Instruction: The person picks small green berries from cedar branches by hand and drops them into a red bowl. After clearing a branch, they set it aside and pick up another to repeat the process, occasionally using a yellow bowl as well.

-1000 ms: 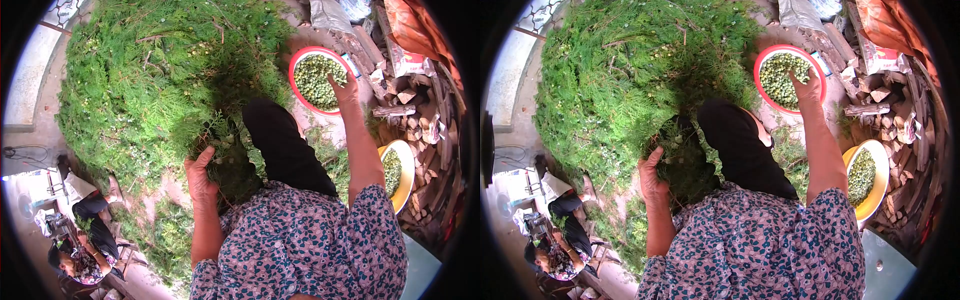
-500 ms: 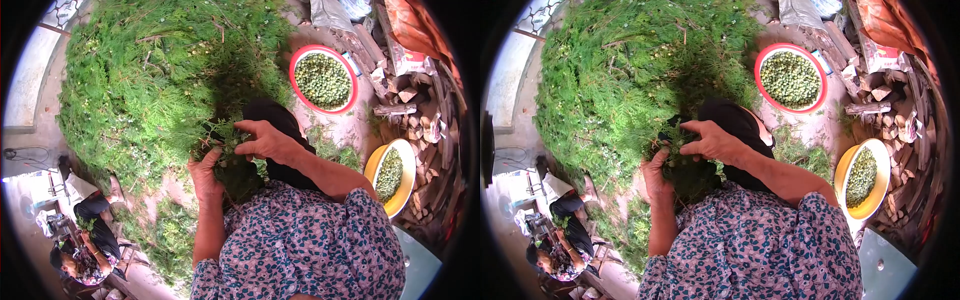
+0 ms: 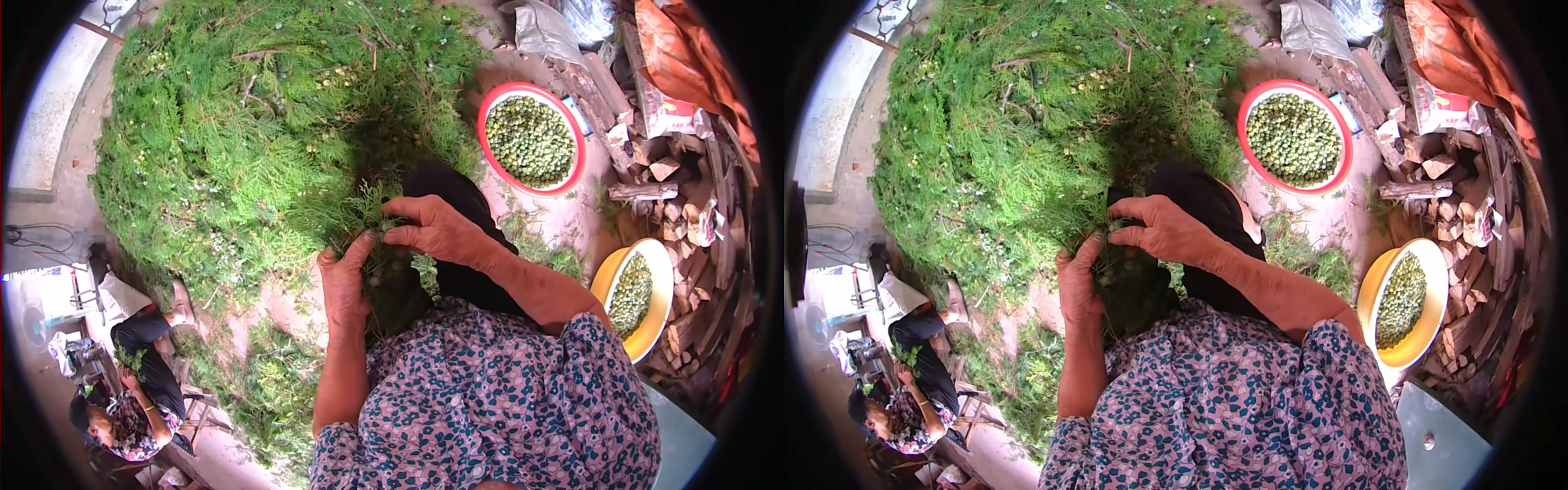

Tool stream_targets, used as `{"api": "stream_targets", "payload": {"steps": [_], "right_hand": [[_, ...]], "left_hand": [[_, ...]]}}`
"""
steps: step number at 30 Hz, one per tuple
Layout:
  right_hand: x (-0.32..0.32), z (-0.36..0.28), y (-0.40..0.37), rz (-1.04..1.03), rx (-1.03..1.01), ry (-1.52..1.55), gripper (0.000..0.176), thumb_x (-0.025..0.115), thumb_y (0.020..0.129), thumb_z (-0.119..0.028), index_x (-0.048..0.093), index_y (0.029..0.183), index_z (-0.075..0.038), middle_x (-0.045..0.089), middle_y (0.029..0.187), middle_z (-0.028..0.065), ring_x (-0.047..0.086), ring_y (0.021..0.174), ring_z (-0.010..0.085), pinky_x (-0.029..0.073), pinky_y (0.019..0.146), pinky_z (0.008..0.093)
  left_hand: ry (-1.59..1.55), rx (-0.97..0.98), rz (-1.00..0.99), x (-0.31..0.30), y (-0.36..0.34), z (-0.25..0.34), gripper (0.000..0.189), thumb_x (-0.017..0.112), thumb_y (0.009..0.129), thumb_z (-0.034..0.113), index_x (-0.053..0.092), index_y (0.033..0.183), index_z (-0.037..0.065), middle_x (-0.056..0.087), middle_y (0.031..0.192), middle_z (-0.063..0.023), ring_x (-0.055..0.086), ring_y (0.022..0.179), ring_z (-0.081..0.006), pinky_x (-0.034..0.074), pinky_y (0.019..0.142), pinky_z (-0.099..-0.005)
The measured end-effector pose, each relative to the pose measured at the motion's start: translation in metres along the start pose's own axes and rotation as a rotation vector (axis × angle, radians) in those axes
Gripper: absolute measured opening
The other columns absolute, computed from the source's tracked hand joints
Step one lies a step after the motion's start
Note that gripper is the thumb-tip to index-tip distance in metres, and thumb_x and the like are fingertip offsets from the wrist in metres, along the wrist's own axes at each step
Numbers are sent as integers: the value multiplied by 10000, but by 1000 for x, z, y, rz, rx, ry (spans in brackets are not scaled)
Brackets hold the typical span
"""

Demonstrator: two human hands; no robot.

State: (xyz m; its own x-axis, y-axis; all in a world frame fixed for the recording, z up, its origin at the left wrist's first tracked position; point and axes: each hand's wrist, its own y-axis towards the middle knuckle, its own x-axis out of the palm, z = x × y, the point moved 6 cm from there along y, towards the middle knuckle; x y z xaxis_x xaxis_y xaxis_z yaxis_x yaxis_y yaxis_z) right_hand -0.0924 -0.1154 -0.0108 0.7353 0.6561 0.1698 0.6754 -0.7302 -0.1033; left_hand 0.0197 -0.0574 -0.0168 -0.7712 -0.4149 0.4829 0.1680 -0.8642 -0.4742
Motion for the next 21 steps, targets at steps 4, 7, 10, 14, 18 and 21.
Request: {"api": "stream_targets", "payload": {"steps": [4, 7, 10, 14, 18, 21], "right_hand": [[-1, -4, -1, 133, -370, -464, 230, 582, 826, -120, 549, 999, 29, 553, 810, 24, 517, 689, 74, 431, 593, 215], [-1, 2, -2, 105, 9, -192, 208, 551, 826, -119, 552, 974, 27, 565, 740, 59, 530, 595, 137, 444, 576, 287], [7, 26, 0, 29, 120, 315, 249, 550, 837, -158, 530, 1017, 13, 548, 720, 42, 505, 574, 113, 427, 548, 260], [12, 29, 2, 31, 61, 259, 291, 576, 831, -173, 511, 1050, 7, 552, 729, 31, 484, 564, 77, 402, 516, 227], [6, 16, 0, 87, -127, 77, 286, 613, 810, -157, 529, 1020, 19, 558, 735, 23, 474, 565, 52, 389, 489, 207], [7, 24, -1, 1, 72, 329, 274, 615, 810, -130, 537, 1024, 22, 562, 776, 19, 480, 591, 64, 395, 489, 214]], "left_hand": [[-37, 101, 101, -6, 4, -6, 146, 590, 776, 4, 604, 921, -6, 635, 805, -78, 609, 665, -157, 512, 591, -276], [-56, 140, 145, -4, 3, -8, 147, 585, 777, 2, 597, 923, -6, 631, 790, -76, 606, 640, -156, 509, 564, -277], [-39, 130, 74, 0, -1, -3, 143, 590, 774, 3, 594, 917, -6, 628, 793, -74, 600, 636, -149, 502, 560, -266], [38, 215, 105, -7, 3, -5, 135, 585, 775, 9, 586, 909, -11, 624, 782, -81, 601, 602, -165, 498, 539, -263], [49, 235, 188, -5, 1, -4, 130, 570, 782, 23, 582, 905, -18, 622, 766, -94, 603, 562, -195, 498, 506, -271], [-2, 78, 14, 4, -1, -6, 146, 563, 782, 40, 576, 916, -16, 621, 774, -99, 605, 555, -217, 503, 489, -291]]}}
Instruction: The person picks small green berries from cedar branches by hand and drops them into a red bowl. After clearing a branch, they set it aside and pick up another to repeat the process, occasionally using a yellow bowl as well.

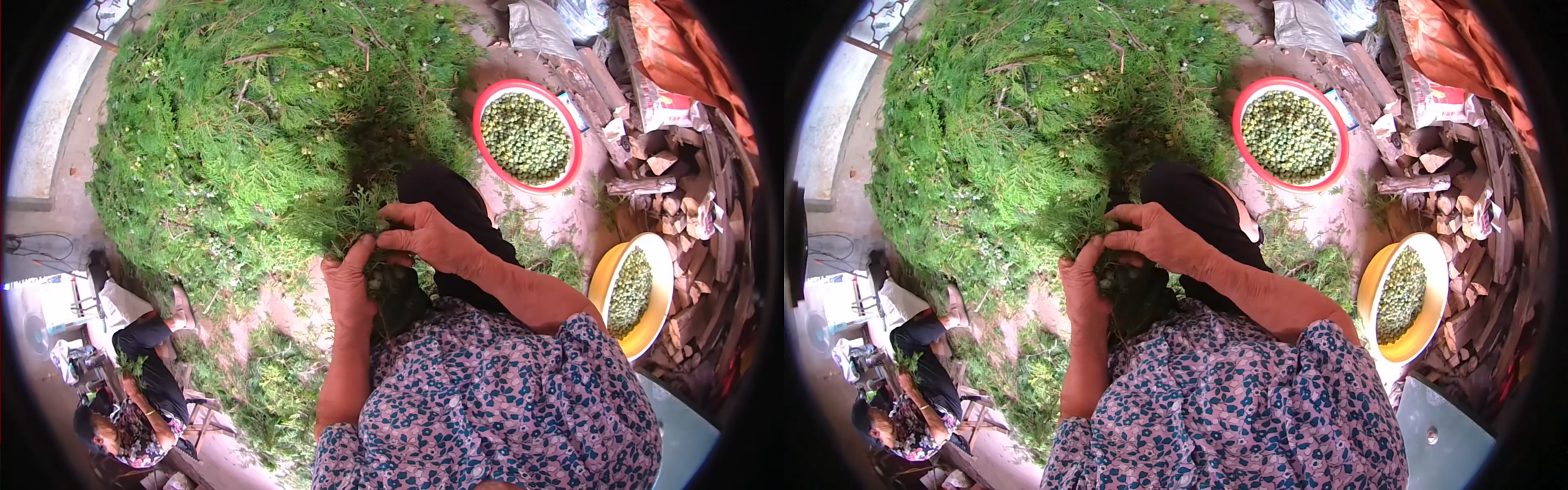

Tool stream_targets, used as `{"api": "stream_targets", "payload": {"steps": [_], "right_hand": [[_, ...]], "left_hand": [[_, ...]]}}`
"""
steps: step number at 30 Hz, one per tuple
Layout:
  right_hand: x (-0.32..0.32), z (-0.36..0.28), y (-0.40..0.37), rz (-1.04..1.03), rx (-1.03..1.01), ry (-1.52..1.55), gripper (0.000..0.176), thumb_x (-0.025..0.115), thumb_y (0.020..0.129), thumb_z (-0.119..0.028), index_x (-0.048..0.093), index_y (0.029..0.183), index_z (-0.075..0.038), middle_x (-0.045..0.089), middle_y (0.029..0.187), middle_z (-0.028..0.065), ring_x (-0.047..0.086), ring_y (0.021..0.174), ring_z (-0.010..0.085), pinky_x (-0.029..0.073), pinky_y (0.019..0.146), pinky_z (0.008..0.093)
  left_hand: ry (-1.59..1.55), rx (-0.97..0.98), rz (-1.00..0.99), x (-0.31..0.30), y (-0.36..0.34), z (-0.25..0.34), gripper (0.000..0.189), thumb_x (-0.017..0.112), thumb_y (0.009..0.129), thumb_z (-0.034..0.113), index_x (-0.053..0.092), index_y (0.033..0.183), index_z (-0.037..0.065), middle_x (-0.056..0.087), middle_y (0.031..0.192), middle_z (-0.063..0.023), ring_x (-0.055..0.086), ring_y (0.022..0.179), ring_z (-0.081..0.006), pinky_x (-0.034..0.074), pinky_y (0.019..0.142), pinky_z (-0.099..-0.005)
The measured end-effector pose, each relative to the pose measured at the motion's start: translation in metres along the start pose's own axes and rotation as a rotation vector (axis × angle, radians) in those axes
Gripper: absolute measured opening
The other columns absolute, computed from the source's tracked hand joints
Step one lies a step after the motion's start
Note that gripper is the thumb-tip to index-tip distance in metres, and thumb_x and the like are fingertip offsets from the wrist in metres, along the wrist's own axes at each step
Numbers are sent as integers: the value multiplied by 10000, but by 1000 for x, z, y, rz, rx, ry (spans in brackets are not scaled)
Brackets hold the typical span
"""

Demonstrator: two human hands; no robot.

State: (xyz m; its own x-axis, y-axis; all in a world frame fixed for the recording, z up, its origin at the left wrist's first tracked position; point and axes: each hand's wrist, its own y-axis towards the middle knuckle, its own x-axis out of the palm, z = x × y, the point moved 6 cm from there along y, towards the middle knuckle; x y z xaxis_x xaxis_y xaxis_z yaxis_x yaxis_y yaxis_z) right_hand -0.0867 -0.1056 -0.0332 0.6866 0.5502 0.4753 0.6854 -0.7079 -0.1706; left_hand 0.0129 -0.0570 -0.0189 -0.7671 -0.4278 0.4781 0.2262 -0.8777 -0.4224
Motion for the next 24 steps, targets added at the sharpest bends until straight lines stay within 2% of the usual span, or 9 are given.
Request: {"api": "stream_targets", "payload": {"steps": [2, 4, 8, 10, 11, 14, 20, 22, 24], "right_hand": [[-1, 3, 0, -7, 26, 99, 263, 608, 817, -118, 543, 1034, 17, 564, 807, 15, 482, 612, 72, 394, 490, 215], [-5, 14, 1, 37, 99, 332, 229, 604, 812, -89, 554, 1016, 2, 566, 803, 19, 483, 604, 83, 388, 484, 219], [-7, 17, 3, -25, 61, 339, 192, 564, 838, -108, 550, 1011, -26, 570, 816, 29, 498, 628, 96, 387, 482, 219], [-14, 19, 6, 43, 107, 574, 203, 514, 875, -184, 536, 1029, -55, 570, 861, 52, 526, 678, 135, 401, 499, 236], [-16, 18, 7, 44, 106, 575, 203, 514, 875, -184, 536, 1029, -55, 570, 861, 52, 526, 678, 135, 401, 499, 236], [-21, 10, 7, 17, 49, 651, 245, 469, 896, -249, 512, 1039, -55, 562, 907, 72, 548, 740, 187, 419, 545, 268], [-70, -15, -1, 236, -57, 745, 339, 408, 916, -334, 487, 1027, -24, 545, 937, 106, 566, 862, 260, 468, 687, 345], [-103, -28, -10, 373, -237, 711, 374, 377, 920, -363, 470, 1043, -22, 536, 967, 126, 563, 906, 276, 480, 744, 367], [-138, -38, -18, 445, -288, 669, 366, 364, 928, -345, 444, 1048, -9, 530, 966, 126, 562, 906, 277, 479, 766, 367]], "left_hand": [[-11, -39, -34, -1, 2, -4, 188, 565, 776, 48, 561, 957, -3, 621, 802, -104, 608, 567, -220, 512, 495, -301], [-42, -51, -22, -8, 8, -11, 209, 570, 773, 53, 553, 975, 3, 621, 816, -106, 609, 564, -223, 514, 491, -307], [-94, -112, -12, -21, 13, -18, 242, 587, 775, 56, 543, 1010, 22, 621, 858, -103, 617, 614, -219, 524, 528, -313], [-113, -67, 46, -20, 14, -17, 242, 597, 773, 51, 547, 1009, 25, 623, 865, -100, 618, 646, -213, 526, 557, -314], [-133, -24, 104, -22, 13, -15, 242, 606, 772, 46, 551, 1007, 29, 624, 872, -97, 618, 679, -208, 528, 585, -315], [-121, -9, 83, -12, 6, -7, 255, 620, 766, 35, 554, 1013, 25, 626, 886, -93, 616, 734, -199, 527, 635, -316], [-22, -34, 143, -24, 0, 1, 260, 641, 761, 52, 562, 1004, 5, 627, 909, -97, 617, 751, -197, 526, 645, -322], [-31, -19, 141, -24, -3, 4, 260, 644, 761, 59, 563, 1001, 2, 621, 934, -104, 614, 780, -204, 524, 667, -329], [-58, -10, 133, -27, -3, 7, 291, 645, 762, 62, 549, 1029, -2, 612, 964, -111, 606, 814, -214, 520, 702, -347]]}}
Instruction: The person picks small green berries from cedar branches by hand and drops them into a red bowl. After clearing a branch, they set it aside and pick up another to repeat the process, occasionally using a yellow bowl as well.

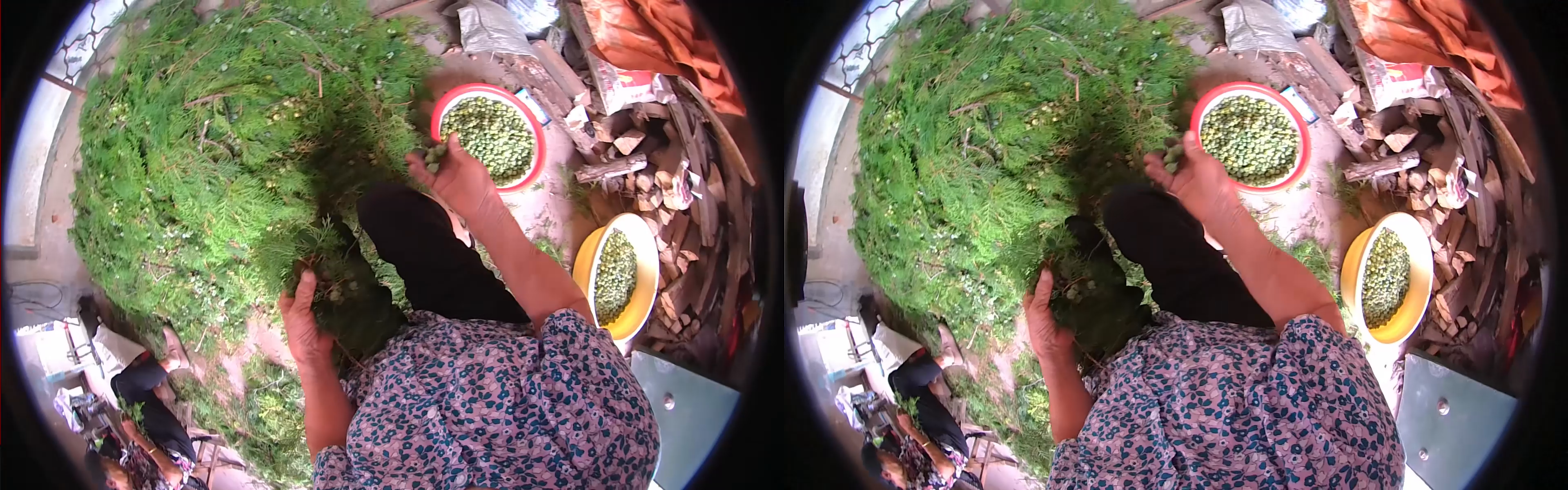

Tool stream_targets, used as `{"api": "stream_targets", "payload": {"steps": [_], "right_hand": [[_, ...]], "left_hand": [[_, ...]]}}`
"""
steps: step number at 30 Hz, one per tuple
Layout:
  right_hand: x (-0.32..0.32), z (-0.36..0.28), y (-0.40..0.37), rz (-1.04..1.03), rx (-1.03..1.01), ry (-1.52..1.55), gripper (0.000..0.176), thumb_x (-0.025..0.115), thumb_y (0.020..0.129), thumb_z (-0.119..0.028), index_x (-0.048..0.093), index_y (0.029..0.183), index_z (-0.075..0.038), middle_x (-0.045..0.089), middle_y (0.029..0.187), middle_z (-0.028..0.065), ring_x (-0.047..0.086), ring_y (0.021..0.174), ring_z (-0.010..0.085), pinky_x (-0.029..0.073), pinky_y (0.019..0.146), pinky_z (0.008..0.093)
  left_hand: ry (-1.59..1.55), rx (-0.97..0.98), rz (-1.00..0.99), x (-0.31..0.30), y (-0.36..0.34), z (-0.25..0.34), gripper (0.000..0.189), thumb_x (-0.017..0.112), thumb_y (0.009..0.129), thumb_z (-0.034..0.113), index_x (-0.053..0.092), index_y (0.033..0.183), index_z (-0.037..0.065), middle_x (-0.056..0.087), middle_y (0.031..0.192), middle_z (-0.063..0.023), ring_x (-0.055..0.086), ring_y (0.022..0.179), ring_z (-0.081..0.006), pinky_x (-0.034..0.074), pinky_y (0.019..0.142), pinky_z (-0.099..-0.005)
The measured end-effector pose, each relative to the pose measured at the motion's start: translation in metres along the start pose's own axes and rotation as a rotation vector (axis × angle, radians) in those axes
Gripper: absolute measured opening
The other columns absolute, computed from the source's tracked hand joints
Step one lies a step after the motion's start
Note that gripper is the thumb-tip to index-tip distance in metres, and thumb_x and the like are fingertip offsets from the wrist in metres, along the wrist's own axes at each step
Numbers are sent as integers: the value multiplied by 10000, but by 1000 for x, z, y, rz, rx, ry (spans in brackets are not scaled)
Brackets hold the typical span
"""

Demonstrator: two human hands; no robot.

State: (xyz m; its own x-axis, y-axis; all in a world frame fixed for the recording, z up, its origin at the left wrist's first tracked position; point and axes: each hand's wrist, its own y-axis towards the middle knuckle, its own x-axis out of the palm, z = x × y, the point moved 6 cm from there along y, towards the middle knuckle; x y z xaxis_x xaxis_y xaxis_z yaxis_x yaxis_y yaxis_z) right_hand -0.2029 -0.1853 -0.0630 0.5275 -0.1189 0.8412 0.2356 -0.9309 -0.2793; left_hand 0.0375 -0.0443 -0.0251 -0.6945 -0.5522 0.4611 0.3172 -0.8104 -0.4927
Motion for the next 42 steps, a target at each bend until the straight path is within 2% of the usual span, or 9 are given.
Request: {"api": "stream_targets", "payload": {"steps": [4, 10, 12, 15, 20, 23, 25, 38, 42], "right_hand": [[-78, -57, 23, 307, -146, 214, 428, 410, 913, -307, 349, 1200, 3, 482, 1046, 152, 518, 975, 291, 447, 839, 371], [-162, -129, 36, 332, -284, -66, 668, 544, 859, -253, 188, 1340, 43, 359, 1303, 249, 389, 1193, 324, 356, 968, 362], [-142, -120, 31, 489, -233, 4, 577, 532, 860, -153, 238, 1314, 49, 422, 1245, 229, 465, 1109, 351, 407, 924, 421], [-37, -79, 0, 226, -271, -553, 384, 529, 862, -122, 404, 1178, 56, 526, 1065, 162, 561, 939, 240, 481, 829, 343], [80, 50, -59, -371, 134, -969, 188, 582, 777, -75, 583, 926, 40, 613, 724, 95, 601, 576, 124, 474, 452, 223], [82, 103, -67, -424, 184, -1050, 186, 594, 765, -84, 586, 924, 11, 599, 734, 88, 604, 620, 171, 473, 513, 263], [93, 107, -66, -498, -399, -1357, 182, 612, 749, -67, 594, 920, -8, 551, 788, 102, 567, 710, 223, 447, 599, 296], [122, 106, -51, -590, -509, -1409, 138, 591, 740, -27, 565, 874, -45, 463, 888, 142, 518, 816, 329, 428, 685, 380], [112, 96, -63, -399, -556, -1343, 170, 616, 723, -34, 566, 885, -39, 514, 829, 140, 538, 766, 325, 432, 663, 390]], "left_hand": [[55, -36, -21, -10, -3, 5, 409, 665, 757, 98, 486, 1111, 0, 581, 1021, -117, 589, 859, -232, 509, 745, -370], [54, 3, 83, -28, -7, 11, 482, 715, 712, 147, 476, 1101, -7, 583, 998, -137, 594, 852, -250, 515, 727, -383], [86, -10, -19, -22, -10, 14, 461, 686, 710, 71, 476, 1111, -20, 574, 1013, -122, 574, 883, -225, 496, 751, -346], [177, -29, -81, -17, -13, 15, 450, 673, 662, -10, 495, 1074, -41, 597, 952, -124, 595, 815, -216, 505, 726, -333], [179, -17, -38, -29, -5, 4, 365, 615, 683, -72, 501, 1029, -46, 608, 924, -127, 607, 777, -209, 518, 699, -319], [217, 108, 1, -25, -8, 6, 394, 619, 703, -58, 478, 1070, -28, 602, 946, -117, 599, 780, -187, 498, 727, -293], [250, 181, 34, -26, -10, 7, 405, 617, 712, -55, 468, 1087, -17, 600, 954, -110, 596, 780, -178, 489, 735, -281], [303, 210, -5, -27, -1, 0, 97, 599, 782, 2, 624, 876, 0, 632, 825, -34, 552, 693, -83, 447, 632, -214], [115, 103, 61, -30, -2, 1, 100, 596, 773, -11, 613, 871, 4, 629, 815, -42, 567, 700, -100, 461, 630, -228]]}}
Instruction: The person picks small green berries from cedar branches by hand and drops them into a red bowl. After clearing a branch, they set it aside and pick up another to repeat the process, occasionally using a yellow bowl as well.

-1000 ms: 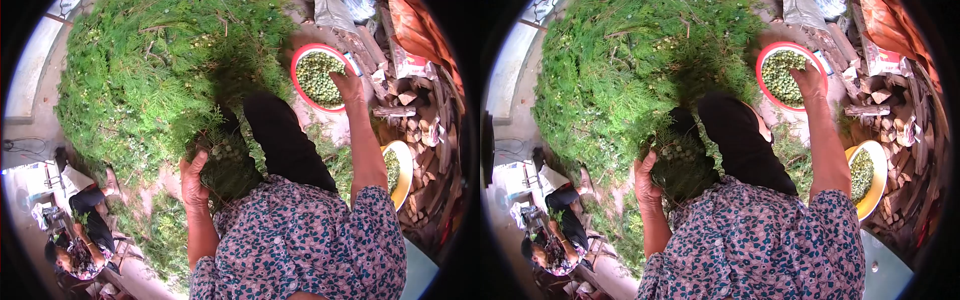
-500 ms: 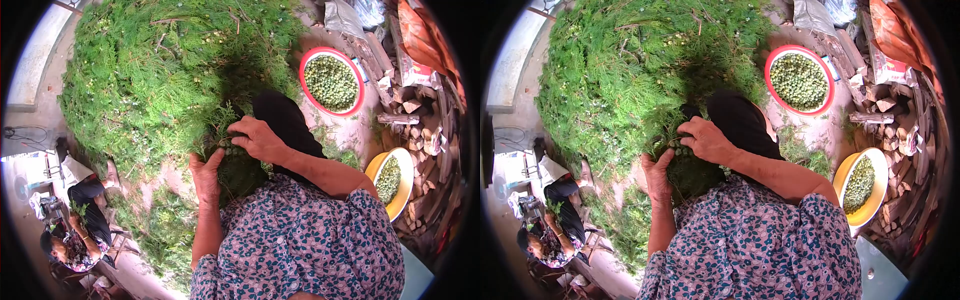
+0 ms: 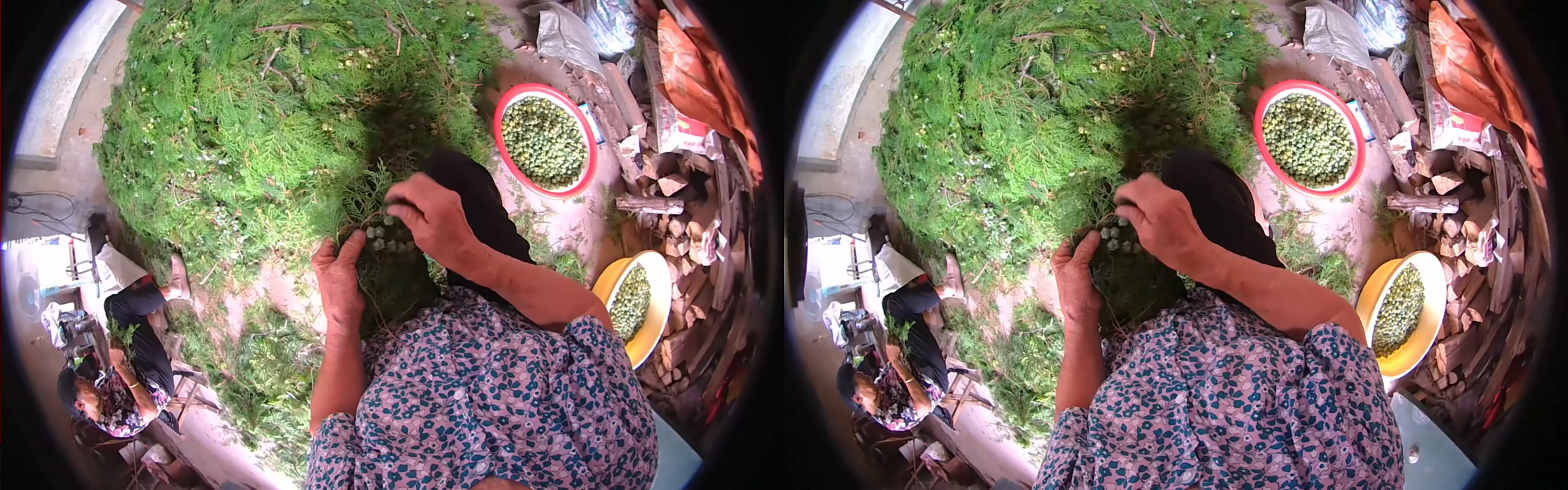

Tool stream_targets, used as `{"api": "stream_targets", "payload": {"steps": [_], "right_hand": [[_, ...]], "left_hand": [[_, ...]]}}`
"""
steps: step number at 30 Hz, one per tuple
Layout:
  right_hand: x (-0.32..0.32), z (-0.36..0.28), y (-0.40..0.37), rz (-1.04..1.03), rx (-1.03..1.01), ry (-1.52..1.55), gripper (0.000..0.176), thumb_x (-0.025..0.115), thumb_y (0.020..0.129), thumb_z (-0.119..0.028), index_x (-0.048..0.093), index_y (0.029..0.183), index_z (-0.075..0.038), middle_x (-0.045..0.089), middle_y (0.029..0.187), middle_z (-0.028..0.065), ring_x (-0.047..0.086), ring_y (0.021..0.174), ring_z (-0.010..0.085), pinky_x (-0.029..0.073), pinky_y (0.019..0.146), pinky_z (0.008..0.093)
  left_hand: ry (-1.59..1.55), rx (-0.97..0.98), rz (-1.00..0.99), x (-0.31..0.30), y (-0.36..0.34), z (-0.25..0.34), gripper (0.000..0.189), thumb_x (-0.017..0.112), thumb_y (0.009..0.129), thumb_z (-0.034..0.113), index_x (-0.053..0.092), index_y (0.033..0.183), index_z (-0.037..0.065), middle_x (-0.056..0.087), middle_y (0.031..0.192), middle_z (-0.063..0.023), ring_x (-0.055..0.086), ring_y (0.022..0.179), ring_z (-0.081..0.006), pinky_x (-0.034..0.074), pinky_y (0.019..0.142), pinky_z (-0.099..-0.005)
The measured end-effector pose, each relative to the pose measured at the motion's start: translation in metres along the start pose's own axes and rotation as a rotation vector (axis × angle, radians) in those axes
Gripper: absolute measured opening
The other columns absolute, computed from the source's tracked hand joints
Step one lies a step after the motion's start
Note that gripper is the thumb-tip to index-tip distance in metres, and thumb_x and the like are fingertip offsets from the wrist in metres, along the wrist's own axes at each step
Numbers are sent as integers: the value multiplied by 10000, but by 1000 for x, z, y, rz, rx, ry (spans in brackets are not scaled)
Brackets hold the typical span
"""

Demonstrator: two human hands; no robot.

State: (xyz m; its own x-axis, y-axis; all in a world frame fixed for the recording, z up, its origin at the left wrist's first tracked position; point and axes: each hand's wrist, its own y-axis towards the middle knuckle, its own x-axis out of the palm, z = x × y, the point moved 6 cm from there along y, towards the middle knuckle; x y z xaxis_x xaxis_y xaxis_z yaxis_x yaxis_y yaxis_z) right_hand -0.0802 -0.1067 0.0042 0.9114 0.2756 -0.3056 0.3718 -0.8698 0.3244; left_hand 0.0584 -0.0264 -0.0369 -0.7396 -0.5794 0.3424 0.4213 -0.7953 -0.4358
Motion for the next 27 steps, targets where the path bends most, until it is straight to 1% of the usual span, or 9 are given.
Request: {"api": "stream_targets", "payload": {"steps": [4, 6, 12, 14, 15, 20, 24, 26, 27], "right_hand": [[21, 5, -15, -202, 5, 6, 221, 651, 713, -115, 569, 899, -30, 544, 730, 128, 546, 703, 318, 434, 630, 392], [27, 7, -15, -205, 57, 8, 238, 657, 710, -155, 568, 893, -33, 533, 775, 135, 537, 737, 320, 428, 645, 394], [29, 4, -14, -269, 32, 69, 280, 686, 670, -167, 558, 883, -38, 500, 835, 132, 513, 800, 314, 418, 700, 381], [32, 10, -13, -330, 126, 103, 266, 683, 677, -109, 570, 905, -32, 546, 853, 105, 539, 855, 233, 430, 741, 320], [31, 11, -13, -331, 126, 102, 266, 683, 677, -109, 570, 905, -32, 546, 853, 105, 539, 855, 233, 430, 741, 320], [32, 14, -14, -364, 291, 229, 213, 644, 705, -97, 566, 884, -10, 568, 742, 69, 543, 716, 163, 444, 682, 283], [33, 17, -16, -324, 300, 330, 164, 618, 741, -94, 566, 865, 1, 562, 691, 47, 532, 651, 120, 441, 606, 252], [36, 26, -24, -388, 729, 630, 137, 591, 774, -89, 566, 879, -4, 545, 690, 29, 515, 631, 79, 416, 545, 215], [36, 29, -24, -389, 729, 631, 137, 591, 774, -89, 566, 879, -4, 545, 690, 29, 515, 631, 79, 416, 545, 215]], "left_hand": [[-50, 10, -8, -2, 4, -6, 115, 592, 767, -18, 601, 879, 11, 627, 828, -54, 579, 718, -116, 475, 637, -239], [47, 80, -15, -3, 5, -3, 153, 591, 763, -31, 586, 910, 13, 623, 844, -59, 585, 724, -131, 484, 645, -246], [-11, 83, -36, -2, 1, -3, 304, 570, 750, -80, 516, 1030, 25, 607, 928, -91, 601, 793, -177, 509, 686, -287], [-18, 69, -51, 2, -3, 0, 320, 564, 753, -81, 502, 1047, 27, 601, 942, -92, 598, 805, -178, 508, 688, -288], [-25, 54, -68, 4, -4, 0, 335, 558, 756, -82, 489, 1064, 28, 596, 957, -92, 595, 816, -178, 508, 691, -289], [-11, 93, -91, 6, -3, -3, 364, 547, 764, -76, 457, 1100, 31, 588, 964, -94, 588, 827, -176, 506, 693, -290], [-17, 109, -116, 6, -1, -5, 359, 540, 768, -68, 458, 1104, 30, 587, 963, -98, 585, 826, -174, 504, 697, -294], [-22, 110, -98, 6, -2, -5, 349, 539, 769, -66, 464, 1096, 30, 587, 960, -97, 585, 820, -174, 504, 696, -294], [-26, 110, -81, 5, -2, -5, 340, 539, 769, -64, 470, 1088, 30, 587, 957, -96, 586, 814, -173, 504, 695, -294]]}}
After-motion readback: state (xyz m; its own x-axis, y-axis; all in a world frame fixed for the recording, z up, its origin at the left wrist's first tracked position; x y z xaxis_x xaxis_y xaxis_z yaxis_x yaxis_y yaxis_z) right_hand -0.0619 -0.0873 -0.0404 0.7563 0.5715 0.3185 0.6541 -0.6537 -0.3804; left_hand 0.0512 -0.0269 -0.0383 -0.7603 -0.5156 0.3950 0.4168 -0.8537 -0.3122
